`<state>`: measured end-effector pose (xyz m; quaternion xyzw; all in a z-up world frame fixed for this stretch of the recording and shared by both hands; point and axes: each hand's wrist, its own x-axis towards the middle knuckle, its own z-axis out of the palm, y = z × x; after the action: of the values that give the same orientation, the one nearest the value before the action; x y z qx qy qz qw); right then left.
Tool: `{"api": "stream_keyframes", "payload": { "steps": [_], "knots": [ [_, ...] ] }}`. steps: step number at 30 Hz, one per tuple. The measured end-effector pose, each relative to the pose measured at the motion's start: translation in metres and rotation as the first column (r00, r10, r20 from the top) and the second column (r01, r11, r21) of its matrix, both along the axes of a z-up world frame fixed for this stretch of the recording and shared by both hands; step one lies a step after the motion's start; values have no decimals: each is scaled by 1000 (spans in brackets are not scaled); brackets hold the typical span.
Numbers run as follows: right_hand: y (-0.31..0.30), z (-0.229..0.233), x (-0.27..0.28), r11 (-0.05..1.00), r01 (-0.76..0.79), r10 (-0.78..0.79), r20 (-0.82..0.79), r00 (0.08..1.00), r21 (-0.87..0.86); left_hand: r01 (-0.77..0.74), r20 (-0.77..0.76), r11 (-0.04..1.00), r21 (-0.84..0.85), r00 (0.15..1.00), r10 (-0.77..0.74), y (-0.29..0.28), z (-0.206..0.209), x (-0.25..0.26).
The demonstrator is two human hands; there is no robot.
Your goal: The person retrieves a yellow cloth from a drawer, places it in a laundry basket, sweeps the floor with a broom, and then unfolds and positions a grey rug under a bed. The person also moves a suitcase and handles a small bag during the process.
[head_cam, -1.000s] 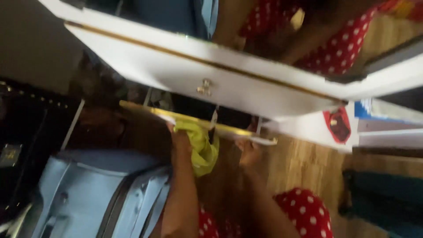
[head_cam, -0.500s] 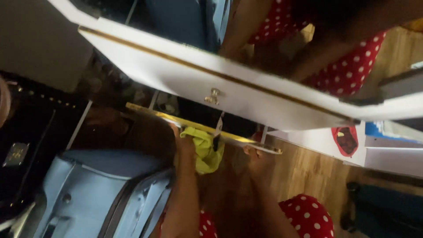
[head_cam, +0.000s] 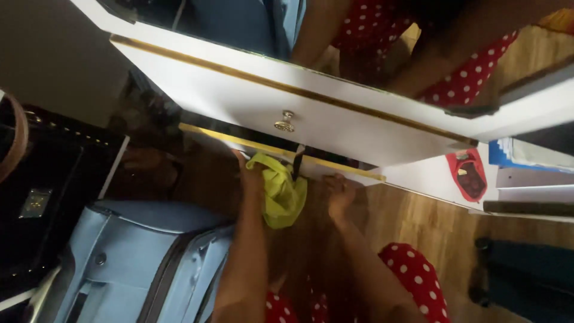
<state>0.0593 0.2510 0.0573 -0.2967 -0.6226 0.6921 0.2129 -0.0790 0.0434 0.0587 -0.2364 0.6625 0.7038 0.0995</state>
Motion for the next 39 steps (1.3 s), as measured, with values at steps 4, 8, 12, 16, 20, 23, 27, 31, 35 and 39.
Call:
{"api": "stream_keyframes", "payload": {
  "steps": [4, 8, 12, 16, 20, 23, 27, 31, 35, 39],
  "knots": [
    [-28, 10, -3, 990, 43, -39, 33, 999, -133, 21, 14, 969, 247, 1000, -26, -6, 10, 14],
    [-62, 84, -19, 818, -175, 232, -37, 972, 548, 80, -56, 906, 415, 997, -62, -11, -1, 17],
    [-69, 145, -43, 296, -296, 354, 184, 917, 908, 95, -125, 863, 497, 992, -37, -8, 12, 45],
    [-61, 136, -63, 322, -618, 415, 479, 773, 717, 98, -54, 926, 364, 995, -84, 0, 52, 145],
    [-54, 102, -112, 321, -600, 445, 443, 778, 732, 213, -33, 922, 322, 976, -214, 21, 116, 182],
    [-57, 67, -94, 355, -583, 458, 407, 790, 731, 34, 34, 943, 331, 998, -48, 24, 148, 168],
    [-55, 67, -80, 484, -521, 517, 251, 818, 702, -157, 104, 905, 396, 987, 126, 26, 175, 143],
    [-50, 81, -87, 565, -495, 486, 218, 846, 660, -124, 34, 957, 261, 992, 119, 24, 160, 149],
    [-55, 100, -98, 412, -313, 450, 108, 886, 856, -157, 252, 936, 314, 965, 77, 29, 77, 150],
    [-68, 129, -116, 234, -368, 584, 173, 793, 900, -141, 137, 873, 468, 987, 86, 25, 13, 156]
  ]
}}
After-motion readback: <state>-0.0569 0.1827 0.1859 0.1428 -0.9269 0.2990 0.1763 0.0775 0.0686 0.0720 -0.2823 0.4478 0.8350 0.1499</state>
